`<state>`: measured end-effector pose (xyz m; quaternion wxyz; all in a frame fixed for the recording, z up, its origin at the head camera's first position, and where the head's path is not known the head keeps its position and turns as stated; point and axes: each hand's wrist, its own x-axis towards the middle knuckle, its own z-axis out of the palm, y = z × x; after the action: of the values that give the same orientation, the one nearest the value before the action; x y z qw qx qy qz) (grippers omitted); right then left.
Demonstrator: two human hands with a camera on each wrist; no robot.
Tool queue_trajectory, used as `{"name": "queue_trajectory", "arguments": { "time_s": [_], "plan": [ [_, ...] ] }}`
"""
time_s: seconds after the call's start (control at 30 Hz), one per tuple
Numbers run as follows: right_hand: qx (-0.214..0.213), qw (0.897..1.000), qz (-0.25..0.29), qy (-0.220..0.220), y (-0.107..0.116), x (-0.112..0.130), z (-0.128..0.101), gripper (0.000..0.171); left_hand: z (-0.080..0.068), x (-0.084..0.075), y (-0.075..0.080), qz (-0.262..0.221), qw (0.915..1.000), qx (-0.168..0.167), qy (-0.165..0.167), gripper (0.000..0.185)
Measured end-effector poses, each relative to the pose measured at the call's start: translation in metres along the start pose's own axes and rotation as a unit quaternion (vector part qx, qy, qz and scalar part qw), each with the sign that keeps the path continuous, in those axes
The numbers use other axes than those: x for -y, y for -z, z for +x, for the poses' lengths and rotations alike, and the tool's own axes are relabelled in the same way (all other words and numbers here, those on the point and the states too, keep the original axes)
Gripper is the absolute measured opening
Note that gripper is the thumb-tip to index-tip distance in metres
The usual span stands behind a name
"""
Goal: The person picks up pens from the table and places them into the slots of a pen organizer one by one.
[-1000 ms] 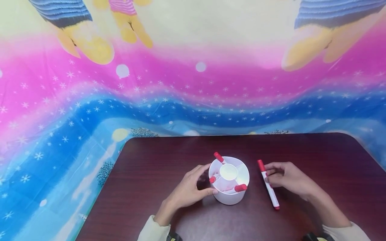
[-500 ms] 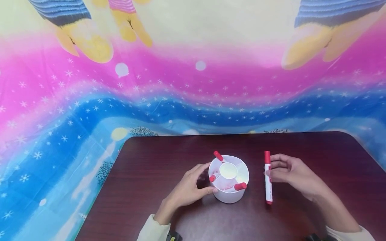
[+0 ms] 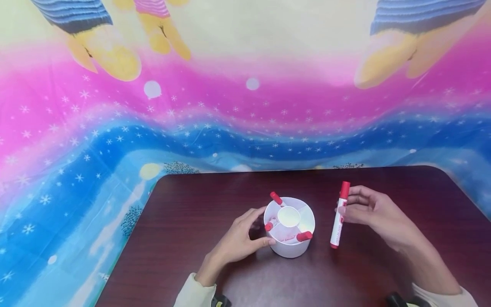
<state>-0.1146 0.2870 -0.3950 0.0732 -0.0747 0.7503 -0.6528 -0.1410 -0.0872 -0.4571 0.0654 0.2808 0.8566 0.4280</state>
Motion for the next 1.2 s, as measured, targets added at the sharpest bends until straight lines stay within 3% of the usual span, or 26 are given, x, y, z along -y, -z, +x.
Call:
{"name": "queue_trajectory", "arguments": {
  "time_s": [0.6, 0.93, 1.2],
  "plan": [
    [-0.020, 1.000, -0.007, 0.009, -0.019, 0.030, 0.011, 0.035, -0.001, -0.001, 0.000, -0.013, 0.9999, 0.000, 0.007, 0.087],
    [-0.025, 0.999, 0.033, 0.020, -0.025, 0.030, 0.016, 0.032, 0.000, -0.001, 0.001, -0.012, 0.9999, -0.009, -0.006, 0.084],
    [-0.035, 0.999, 0.023, 0.017, -0.027, 0.026, 0.020, 0.034, 0.000, -0.001, 0.000, -0.007, 0.9998, -0.011, -0.015, 0.084]
  ]
}}
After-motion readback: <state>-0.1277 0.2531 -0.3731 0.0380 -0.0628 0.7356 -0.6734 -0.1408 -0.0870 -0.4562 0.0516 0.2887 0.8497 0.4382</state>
